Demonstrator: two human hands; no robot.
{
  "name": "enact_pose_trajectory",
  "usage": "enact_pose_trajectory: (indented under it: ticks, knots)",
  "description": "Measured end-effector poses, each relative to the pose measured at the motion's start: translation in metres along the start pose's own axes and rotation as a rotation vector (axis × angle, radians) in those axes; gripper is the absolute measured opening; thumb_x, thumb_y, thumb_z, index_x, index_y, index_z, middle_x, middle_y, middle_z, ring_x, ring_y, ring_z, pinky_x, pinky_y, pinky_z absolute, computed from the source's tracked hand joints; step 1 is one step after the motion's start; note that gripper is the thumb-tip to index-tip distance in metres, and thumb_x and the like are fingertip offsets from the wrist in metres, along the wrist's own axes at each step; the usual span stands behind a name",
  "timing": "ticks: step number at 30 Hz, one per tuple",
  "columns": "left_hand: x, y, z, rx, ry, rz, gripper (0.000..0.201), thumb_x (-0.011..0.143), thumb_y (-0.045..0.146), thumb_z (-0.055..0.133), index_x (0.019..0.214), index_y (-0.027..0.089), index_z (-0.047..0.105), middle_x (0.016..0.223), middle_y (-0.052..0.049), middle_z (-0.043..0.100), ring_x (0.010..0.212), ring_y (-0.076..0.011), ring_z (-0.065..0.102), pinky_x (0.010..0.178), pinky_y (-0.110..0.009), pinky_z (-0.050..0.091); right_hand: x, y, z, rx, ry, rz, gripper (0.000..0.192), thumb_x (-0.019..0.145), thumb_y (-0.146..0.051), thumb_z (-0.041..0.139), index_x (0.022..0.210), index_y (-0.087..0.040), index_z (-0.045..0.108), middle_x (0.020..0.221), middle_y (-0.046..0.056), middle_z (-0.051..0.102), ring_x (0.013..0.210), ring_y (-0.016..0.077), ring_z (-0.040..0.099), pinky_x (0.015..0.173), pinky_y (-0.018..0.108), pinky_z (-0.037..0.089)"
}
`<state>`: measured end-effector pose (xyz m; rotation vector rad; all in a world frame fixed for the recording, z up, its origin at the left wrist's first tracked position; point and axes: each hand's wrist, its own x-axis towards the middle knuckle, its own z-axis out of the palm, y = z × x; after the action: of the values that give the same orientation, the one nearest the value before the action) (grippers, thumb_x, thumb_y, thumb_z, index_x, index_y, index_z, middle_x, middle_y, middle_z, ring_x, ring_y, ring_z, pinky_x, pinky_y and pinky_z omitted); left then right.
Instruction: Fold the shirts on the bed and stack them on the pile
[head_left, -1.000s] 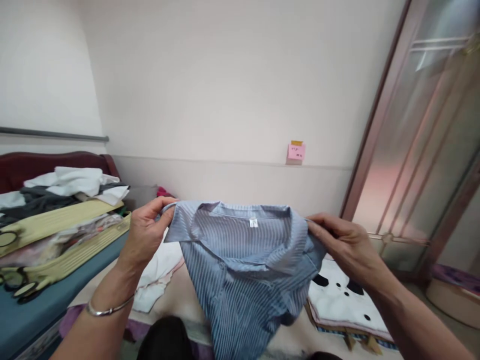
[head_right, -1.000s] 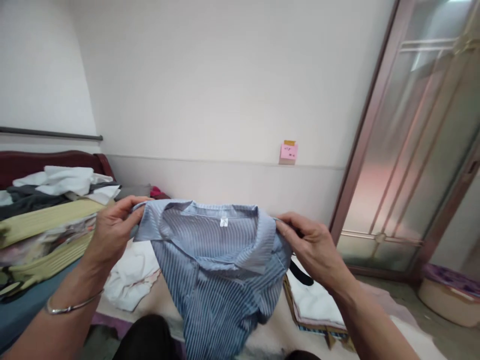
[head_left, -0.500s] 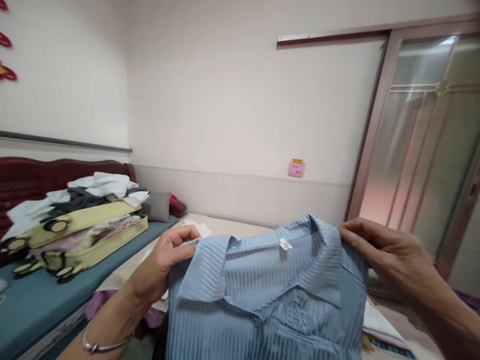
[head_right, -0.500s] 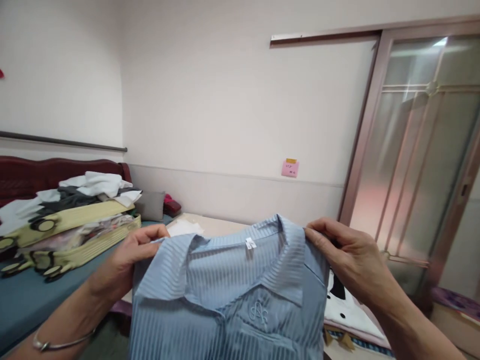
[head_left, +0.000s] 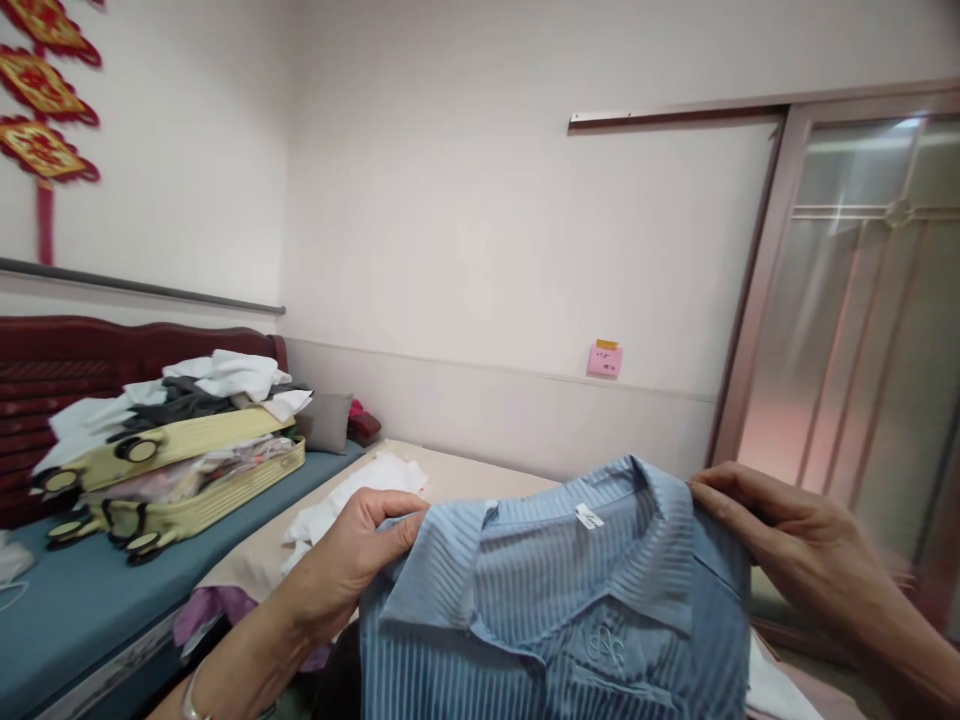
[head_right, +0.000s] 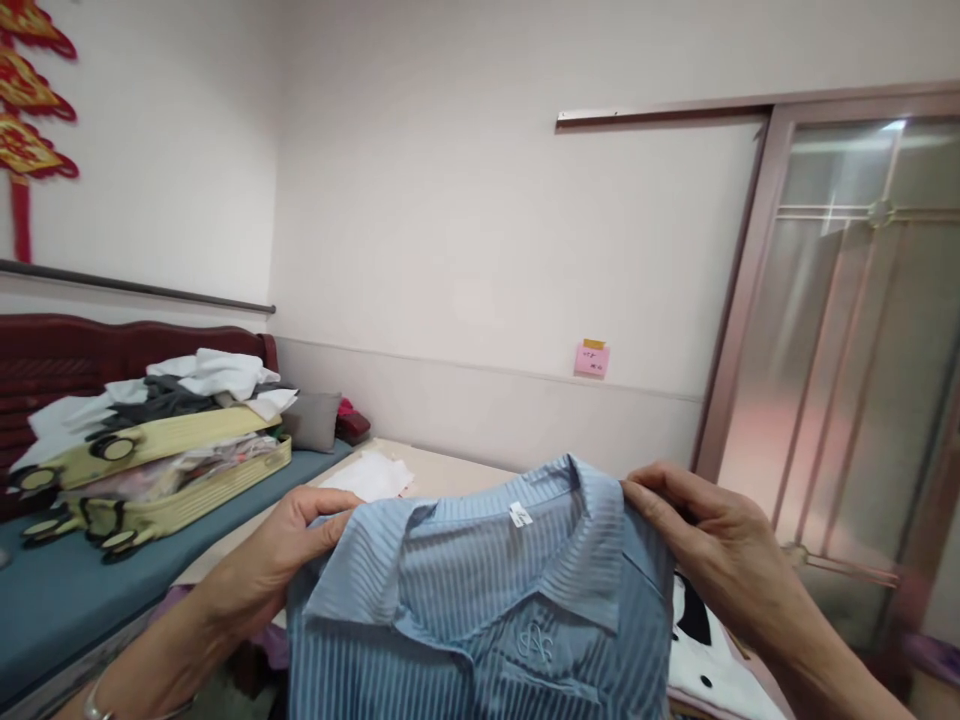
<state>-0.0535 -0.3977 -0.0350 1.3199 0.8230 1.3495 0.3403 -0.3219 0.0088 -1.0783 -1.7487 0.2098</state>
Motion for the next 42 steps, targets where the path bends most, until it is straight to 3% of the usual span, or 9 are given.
enact_pose_trajectory:
  ticks: [8,14,18,21,25,29,36,38,42]
  knots:
    - [0.008,-0.008,-0.003,-0.061,0.064,-0.097,0.031,0.071,0.036,0.086,0.083,0.014,0.068,0.071,-0.002,0.064,0.058,-0.0099,0.054,0.053,-0.018,0.037,0.0,0.0,0.008,0.044,-0.019,0.011,0.035,0.081,-0.058,0.069,0.079,-0.023,0.069,0.07,0.002,0.064,0.069,0.0186,0.054,0.058,0.025,0.04]
    - [0.015,-0.007,-0.003,-0.055,0.15,0.072,0.023,0.078,0.034,0.079,0.086,0.018,0.064,0.077,0.001,0.06,0.065,-0.0097,0.051,0.058,-0.018,0.038,0.002,0.001,0.012,0.049,-0.053,-0.003,0.037,0.081,-0.059,0.07,0.078,-0.022,0.07,0.072,0.002,0.064,0.07,0.0187,0.054,0.06,0.026,0.04]
    - [0.021,-0.009,-0.003,0.082,0.171,0.243,0.016,0.086,0.033,0.072,0.089,0.019,0.064,0.085,0.001,0.06,0.079,-0.0121,0.052,0.071,-0.019,0.042,0.001,-0.004,0.014,0.088,-0.071,0.014,0.037,0.079,-0.058,0.073,0.079,-0.022,0.069,0.071,0.001,0.064,0.069,0.0177,0.053,0.059,0.025,0.039]
    - [0.025,-0.017,-0.003,0.147,0.205,0.287,0.019,0.089,0.038,0.069,0.091,0.02,0.062,0.084,0.001,0.059,0.079,-0.0128,0.051,0.072,-0.019,0.041,0.0,-0.009,0.015,0.096,-0.072,0.003,0.038,0.079,-0.059,0.072,0.078,-0.021,0.07,0.07,0.001,0.064,0.069,0.0172,0.053,0.06,0.025,0.039]
    - [0.027,-0.027,-0.003,0.104,0.238,0.223,0.027,0.09,0.046,0.067,0.088,0.021,0.057,0.078,0.003,0.054,0.068,-0.011,0.046,0.061,-0.019,0.037,0.003,-0.016,0.015,0.088,-0.088,-0.026,0.039,0.082,-0.059,0.07,0.08,-0.021,0.071,0.073,0.003,0.066,0.072,0.0184,0.056,0.062,0.025,0.04]
    - [0.025,-0.026,-0.001,0.091,0.178,0.143,0.029,0.087,0.045,0.07,0.084,0.02,0.056,0.072,0.005,0.052,0.06,-0.0092,0.043,0.056,-0.018,0.033,0.012,-0.016,0.013,0.05,-0.104,-0.042,0.041,0.084,-0.06,0.067,0.082,-0.02,0.07,0.074,0.004,0.067,0.073,0.0195,0.057,0.064,0.027,0.041]
    - [0.027,-0.01,-0.01,0.168,-0.169,-0.166,0.031,0.074,0.042,0.082,0.087,0.014,0.075,0.08,-0.006,0.07,0.065,-0.0145,0.058,0.058,-0.021,0.039,0.034,0.003,0.013,-0.062,-0.181,-0.06,0.045,0.085,-0.062,0.065,0.078,-0.018,0.07,0.07,0.001,0.062,0.07,0.0156,0.053,0.064,0.026,0.039]
    - [0.031,0.003,-0.018,0.169,-0.151,-0.19,0.031,0.072,0.039,0.084,0.088,0.014,0.076,0.079,-0.007,0.071,0.065,-0.0158,0.06,0.058,-0.021,0.041,0.039,0.0,0.008,-0.06,-0.188,-0.062,0.045,0.082,-0.063,0.067,0.077,-0.018,0.07,0.069,0.0,0.062,0.069,0.0152,0.054,0.062,0.026,0.039]
    - [0.041,0.033,-0.031,0.138,-0.049,-0.067,0.038,0.07,0.039,0.085,0.1,0.016,0.076,0.079,-0.008,0.072,0.065,-0.0186,0.063,0.057,-0.024,0.046,0.05,-0.017,-0.004,-0.085,-0.116,-0.106,0.044,0.081,-0.063,0.068,0.08,-0.019,0.071,0.068,0.0,0.061,0.065,0.0139,0.052,0.059,0.025,0.038]
